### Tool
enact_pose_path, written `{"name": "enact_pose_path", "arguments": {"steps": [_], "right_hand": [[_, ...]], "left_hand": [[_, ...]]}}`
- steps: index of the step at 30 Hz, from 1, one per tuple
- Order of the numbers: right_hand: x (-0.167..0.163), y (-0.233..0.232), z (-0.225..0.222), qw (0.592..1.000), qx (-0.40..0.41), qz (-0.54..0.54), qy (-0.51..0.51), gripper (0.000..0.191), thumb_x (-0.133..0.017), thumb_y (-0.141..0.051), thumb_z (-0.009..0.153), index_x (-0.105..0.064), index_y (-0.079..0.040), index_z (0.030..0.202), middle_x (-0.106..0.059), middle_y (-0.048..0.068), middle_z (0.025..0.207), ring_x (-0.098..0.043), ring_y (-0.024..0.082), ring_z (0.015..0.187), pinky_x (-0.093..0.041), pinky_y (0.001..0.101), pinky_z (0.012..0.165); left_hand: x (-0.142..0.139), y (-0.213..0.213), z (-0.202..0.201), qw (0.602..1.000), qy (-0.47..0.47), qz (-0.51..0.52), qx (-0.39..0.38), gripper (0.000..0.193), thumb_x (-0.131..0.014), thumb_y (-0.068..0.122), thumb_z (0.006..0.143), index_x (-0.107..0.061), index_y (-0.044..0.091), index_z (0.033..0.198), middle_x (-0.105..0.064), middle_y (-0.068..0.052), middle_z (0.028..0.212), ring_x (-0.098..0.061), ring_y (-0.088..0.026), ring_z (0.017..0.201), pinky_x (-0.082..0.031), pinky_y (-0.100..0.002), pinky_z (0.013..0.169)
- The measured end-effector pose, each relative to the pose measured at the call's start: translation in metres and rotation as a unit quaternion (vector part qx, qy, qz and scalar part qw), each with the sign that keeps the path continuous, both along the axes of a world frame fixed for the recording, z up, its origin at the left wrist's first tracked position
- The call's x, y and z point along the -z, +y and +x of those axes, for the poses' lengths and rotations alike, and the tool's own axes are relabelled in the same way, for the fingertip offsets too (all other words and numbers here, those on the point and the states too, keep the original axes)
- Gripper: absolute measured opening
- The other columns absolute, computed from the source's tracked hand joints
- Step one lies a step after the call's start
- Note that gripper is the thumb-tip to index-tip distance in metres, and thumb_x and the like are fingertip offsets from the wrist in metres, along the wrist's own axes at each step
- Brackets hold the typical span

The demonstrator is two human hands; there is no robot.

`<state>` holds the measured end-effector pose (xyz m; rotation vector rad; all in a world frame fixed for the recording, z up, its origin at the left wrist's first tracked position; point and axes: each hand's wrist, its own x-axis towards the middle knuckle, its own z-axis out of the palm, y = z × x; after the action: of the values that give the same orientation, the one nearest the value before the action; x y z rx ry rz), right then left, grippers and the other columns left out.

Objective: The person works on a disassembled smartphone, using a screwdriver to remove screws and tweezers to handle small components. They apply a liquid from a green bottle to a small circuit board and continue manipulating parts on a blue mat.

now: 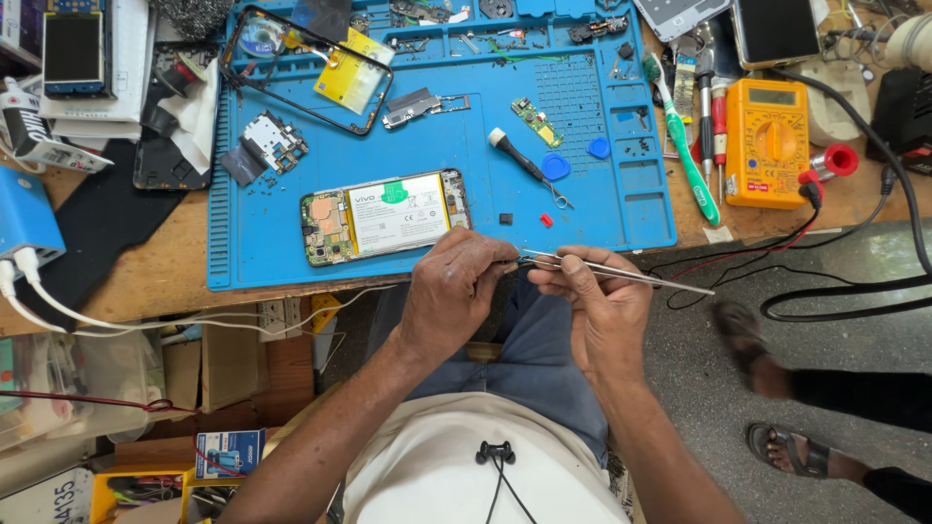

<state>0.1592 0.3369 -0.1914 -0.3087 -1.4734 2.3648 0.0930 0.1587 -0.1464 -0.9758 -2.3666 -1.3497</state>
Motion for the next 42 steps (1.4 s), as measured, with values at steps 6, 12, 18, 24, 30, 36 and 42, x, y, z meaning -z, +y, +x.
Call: {"name": "enact_pose_path", "arguments": {"steps": [6, 12, 18, 24, 30, 36, 42], "right_hand": [[0.015, -0.009, 0.008, 0.987, 0.017, -0.155, 0.048, 0.016, -0.067, -0.007, 0.102, -0.068, 0.005, 0.114, -0.076, 0.023, 0.103, -0.077, 0.030, 0.093, -0.065, 0.0374, 0.081], [0.010, -0.004, 0.014, 0.991, 0.054, -0.067, 0.098, 0.017, -0.067, -0.008, 0.104, -0.066, 0.005, 0.115, -0.075, 0.023, 0.106, -0.077, 0.032, 0.098, -0.065, 0.0390, 0.088], [-0.007, 0.007, 0.019, 0.989, 0.108, 0.087, 0.057, 0.018, -0.070, -0.008, 0.101, -0.068, 0.002, 0.115, -0.076, 0.020, 0.105, -0.076, 0.027, 0.095, -0.062, 0.0349, 0.084], [-0.012, 0.033, 0.035, 0.765, 0.179, 0.607, 0.119, 0.019, -0.078, 0.001, 0.091, -0.072, -0.003, 0.108, -0.075, 0.016, 0.110, -0.073, 0.029, 0.103, -0.060, 0.0358, 0.092], [-0.013, 0.039, 0.048, 0.848, 0.171, 0.495, 0.087, 0.016, -0.075, -0.001, 0.096, -0.071, -0.001, 0.111, -0.075, 0.017, 0.113, -0.075, 0.026, 0.103, -0.062, 0.0356, 0.091], [-0.020, 0.000, 0.036, 0.951, 0.159, 0.234, 0.125, 0.030, -0.065, -0.016, 0.105, -0.064, 0.004, 0.128, -0.074, 0.019, 0.117, -0.076, 0.027, 0.107, -0.065, 0.0390, 0.093], [-0.035, -0.027, 0.017, 0.957, 0.139, 0.230, 0.112, 0.028, -0.060, -0.020, 0.108, -0.063, 0.001, 0.127, -0.078, 0.014, 0.110, -0.078, 0.020, 0.103, -0.065, 0.0319, 0.091]], "left_hand": [[-0.003, 0.003, 0.003, 0.999, -0.015, 0.028, -0.010, 0.017, -0.079, 0.002, 0.087, -0.071, 0.007, 0.101, -0.074, -0.003, 0.092, -0.071, -0.019, 0.087, -0.058, -0.033, 0.073], [-0.006, 0.003, 0.004, 0.999, -0.031, 0.026, -0.020, 0.016, -0.081, 0.005, 0.087, -0.072, 0.007, 0.101, -0.074, -0.004, 0.090, -0.069, -0.019, 0.082, -0.055, -0.033, 0.070], [-0.010, 0.004, 0.005, 0.999, -0.020, 0.039, -0.029, 0.015, -0.078, 0.004, 0.089, -0.071, 0.006, 0.101, -0.074, -0.007, 0.094, -0.070, -0.024, 0.088, -0.056, -0.036, 0.074], [-0.012, 0.005, 0.003, 0.999, -0.005, 0.044, -0.025, 0.018, -0.076, 0.005, 0.091, -0.071, 0.005, 0.108, -0.071, -0.010, 0.100, -0.069, -0.029, 0.092, -0.056, -0.039, 0.079], [-0.010, 0.005, 0.002, 0.998, -0.030, 0.047, -0.019, 0.009, -0.073, 0.003, 0.093, -0.070, 0.005, 0.102, -0.070, -0.012, 0.104, -0.072, -0.026, 0.093, -0.058, -0.035, 0.073], [-0.014, 0.013, 0.010, 0.981, -0.124, 0.149, 0.008, 0.011, -0.077, -0.001, 0.092, -0.067, 0.002, 0.097, -0.074, -0.009, 0.109, -0.072, -0.017, 0.088, -0.059, -0.029, 0.077], [-0.013, 0.027, 0.020, 0.918, -0.263, 0.298, 0.015, 0.014, -0.077, -0.004, 0.090, -0.065, 0.001, 0.093, -0.072, -0.013, 0.117, -0.064, -0.013, 0.087, -0.055, -0.027, 0.073]]}}
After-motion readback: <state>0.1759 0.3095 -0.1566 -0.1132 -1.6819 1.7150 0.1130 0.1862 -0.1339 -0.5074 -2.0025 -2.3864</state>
